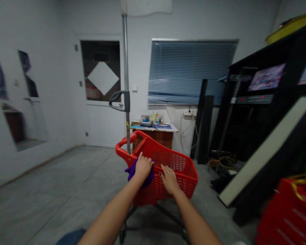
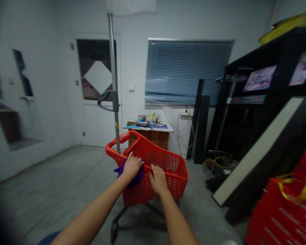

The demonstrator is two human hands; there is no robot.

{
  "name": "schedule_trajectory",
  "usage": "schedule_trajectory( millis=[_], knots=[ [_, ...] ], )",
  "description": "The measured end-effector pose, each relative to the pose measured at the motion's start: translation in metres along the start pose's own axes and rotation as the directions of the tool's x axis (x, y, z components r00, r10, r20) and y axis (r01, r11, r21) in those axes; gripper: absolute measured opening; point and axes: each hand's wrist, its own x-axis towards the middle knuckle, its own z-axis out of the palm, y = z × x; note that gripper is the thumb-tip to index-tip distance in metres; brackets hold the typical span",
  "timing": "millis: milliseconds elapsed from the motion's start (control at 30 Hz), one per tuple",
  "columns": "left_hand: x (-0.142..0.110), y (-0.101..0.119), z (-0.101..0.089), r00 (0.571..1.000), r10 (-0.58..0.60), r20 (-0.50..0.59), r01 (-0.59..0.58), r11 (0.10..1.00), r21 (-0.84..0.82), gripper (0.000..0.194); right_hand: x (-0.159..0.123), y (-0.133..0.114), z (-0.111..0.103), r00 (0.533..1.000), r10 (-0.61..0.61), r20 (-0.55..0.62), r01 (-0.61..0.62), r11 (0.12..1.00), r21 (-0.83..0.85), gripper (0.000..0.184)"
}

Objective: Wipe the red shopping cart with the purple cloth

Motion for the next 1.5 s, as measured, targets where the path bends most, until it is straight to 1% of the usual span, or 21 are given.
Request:
schedule_trajectory(
  millis=[67,133,200,267,333,400,467,600,667,733,833,933,1000,1067,1133,1200,1267,1333,1400,1433,1500],
  knots=[
    [0.0,0.01,0.009,0.999,0.048,0.005,-0.048,0.999,-0.009,0.029,0.001,0.007,0.003,1.0,-0.019,-0.022,0.018,1.0,-0.013,0.056],
    [0.002,0.007,0.011,0.997,0.073,-0.011,-0.073,0.997,0.007,0.027,0.003,0.014,0.005,0.999,-0.032,-0.018,0.031,0.999,-0.016,0.056],
    [0.005,-0.008,0.008,0.997,0.055,-0.045,-0.053,0.998,0.035,0.027,0.004,0.02,0.007,0.998,-0.06,-0.006,0.06,0.998,-0.005,0.057],
    [0.008,-0.029,0.002,0.997,0.017,-0.072,-0.012,0.998,0.067,0.029,0.006,0.024,0.009,0.997,-0.083,0.004,0.083,0.997,0.011,0.057],
    [0.013,-0.045,-0.002,0.998,-0.002,-0.066,0.008,0.995,0.095,0.032,0.007,0.024,0.012,0.996,-0.083,-0.006,0.083,0.996,0.02,0.058],
    [0.018,-0.051,0.0,0.999,-0.009,-0.045,0.013,0.996,0.093,0.036,0.007,0.022,0.016,0.996,-0.077,-0.036,0.077,0.997,0.018,0.058],
    [0.02,-0.042,0.009,1.0,-0.007,-0.031,0.009,0.998,0.06,0.04,0.007,0.02,0.02,0.995,-0.078,-0.064,0.079,0.997,0.011,0.058],
    [0.019,0.0,0.034,0.998,0.055,-0.014,-0.055,0.998,0.013,0.04,0.004,0.017,0.023,0.993,-0.088,-0.084,0.087,0.996,-0.012,0.059],
    [0.017,0.015,0.038,0.996,0.089,-0.003,-0.089,0.996,0.015,0.036,0.002,0.018,0.021,0.991,-0.097,-0.087,0.095,0.995,-0.027,0.059],
    [0.016,0.016,0.034,0.994,0.103,0.017,-0.104,0.994,0.039,0.035,0.0,0.019,0.018,0.99,-0.116,-0.083,0.114,0.993,-0.036,0.059],
    [0.013,-0.007,0.013,0.997,0.056,0.045,-0.061,0.991,0.12,0.036,-0.003,0.02,0.013,0.988,-0.144,-0.061,0.143,0.989,-0.027,0.058],
    [0.007,-0.036,-0.007,1.0,-0.016,0.0,0.016,0.991,0.131,0.031,-0.003,0.017,0.011,0.991,-0.129,-0.028,0.129,0.992,-0.001,0.057],
    [0.002,-0.041,-0.01,0.998,-0.05,-0.04,0.054,0.994,0.095,0.027,-0.001,0.012,0.012,0.994,-0.105,-0.007,0.105,0.994,0.012,0.059],
    [0.0,-0.031,-0.003,0.995,-0.083,-0.047,0.087,0.992,0.093,0.027,0.002,0.006,0.013,0.996,-0.087,0.01,0.087,0.996,0.013,0.062],
    [0.001,-0.01,0.01,0.995,-0.099,-0.021,0.101,0.989,0.111,0.029,0.006,0.0,0.012,0.996,-0.08,0.033,0.079,0.997,0.011,0.065],
    [0.003,0.01,0.023,0.997,-0.071,0.008,0.07,0.993,0.097,0.028,0.007,0.0,0.011,0.995,-0.086,0.055,0.085,0.996,0.008,0.064],
    [0.005,0.018,0.03,1.0,-0.013,0.025,0.011,0.998,0.058,0.024,0.003,0.009,0.008,0.995,-0.088,0.054,0.089,0.996,-0.008,0.064],
    [0.006,0.01,0.028,0.999,0.027,0.022,-0.028,0.999,0.036,0.023,-0.006,0.026,0.007,0.999,-0.053,0.006,0.054,0.997,-0.05,0.065],
    [0.007,-0.012,0.023,1.0,0.017,-0.013,-0.016,0.999,0.049,0.024,-0.017,0.048,0.007,0.998,0.006,-0.066,-0.013,0.995,-0.095,0.065],
    [0.007,-0.024,0.02,0.999,-0.003,-0.043,0.006,0.998,0.064,0.025,-0.022,0.058,0.009,0.995,0.013,-0.1,-0.025,0.994,-0.111,0.064],
    [0.009,-0.041,0.018,0.995,-0.037,-0.095,0.046,0.995,0.091,0.028,-0.027,0.071,0.015,0.991,-0.025,-0.132,0.008,0.991,-0.131,0.064]
  ],
)
